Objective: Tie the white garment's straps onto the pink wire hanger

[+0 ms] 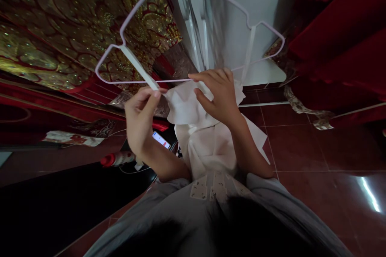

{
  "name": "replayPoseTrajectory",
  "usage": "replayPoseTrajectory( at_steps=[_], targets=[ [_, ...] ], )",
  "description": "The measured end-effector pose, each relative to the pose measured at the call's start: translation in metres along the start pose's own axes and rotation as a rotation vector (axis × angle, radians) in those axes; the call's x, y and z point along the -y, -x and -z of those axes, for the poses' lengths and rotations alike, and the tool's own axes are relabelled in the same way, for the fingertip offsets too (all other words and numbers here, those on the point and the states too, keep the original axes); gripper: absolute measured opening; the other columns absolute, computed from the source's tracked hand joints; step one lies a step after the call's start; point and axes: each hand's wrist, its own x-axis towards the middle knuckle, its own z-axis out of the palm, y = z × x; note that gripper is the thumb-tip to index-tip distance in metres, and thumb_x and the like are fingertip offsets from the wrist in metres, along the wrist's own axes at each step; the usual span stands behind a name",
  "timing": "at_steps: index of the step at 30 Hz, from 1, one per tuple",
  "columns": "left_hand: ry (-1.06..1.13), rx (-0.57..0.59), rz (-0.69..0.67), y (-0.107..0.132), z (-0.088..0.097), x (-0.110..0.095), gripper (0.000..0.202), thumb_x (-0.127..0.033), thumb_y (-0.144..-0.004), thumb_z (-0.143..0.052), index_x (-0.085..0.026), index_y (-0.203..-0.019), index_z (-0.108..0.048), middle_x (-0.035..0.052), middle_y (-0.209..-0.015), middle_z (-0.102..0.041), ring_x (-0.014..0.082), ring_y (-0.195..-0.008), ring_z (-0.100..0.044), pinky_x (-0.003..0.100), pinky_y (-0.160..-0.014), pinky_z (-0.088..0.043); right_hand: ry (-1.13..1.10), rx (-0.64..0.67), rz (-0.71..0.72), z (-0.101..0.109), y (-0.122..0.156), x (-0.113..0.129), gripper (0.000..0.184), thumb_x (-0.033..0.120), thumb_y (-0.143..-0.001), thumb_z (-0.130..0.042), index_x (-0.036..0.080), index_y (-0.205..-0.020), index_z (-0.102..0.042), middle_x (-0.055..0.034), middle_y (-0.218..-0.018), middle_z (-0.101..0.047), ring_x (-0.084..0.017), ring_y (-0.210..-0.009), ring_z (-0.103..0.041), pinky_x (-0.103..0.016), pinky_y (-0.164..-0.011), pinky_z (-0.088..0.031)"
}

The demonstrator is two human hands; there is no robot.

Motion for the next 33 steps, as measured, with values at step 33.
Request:
replayPoseTrajectory(
  at_steps=[33],
  targets=[
    [0.807,-0.292,0.047,-0.033,0.031,-0.023,0.049,-0.055,-0.108,-0.039,-0.023,-0.12,-0.075,0.0044,-0.147,-0.071,0.0181,-0.058,-0.03,0.03,-0.044,-0.036,0.032,0.008,0.063,0.009,0.002,-0.01,0.039,0.022,-0.095,-0.057,0.033,-0.129,-0.071,-0.0015,-0.118,-0.079,-0.027,-0.11,-0.068,-0.056,-0.116,-0.042]
  ],
)
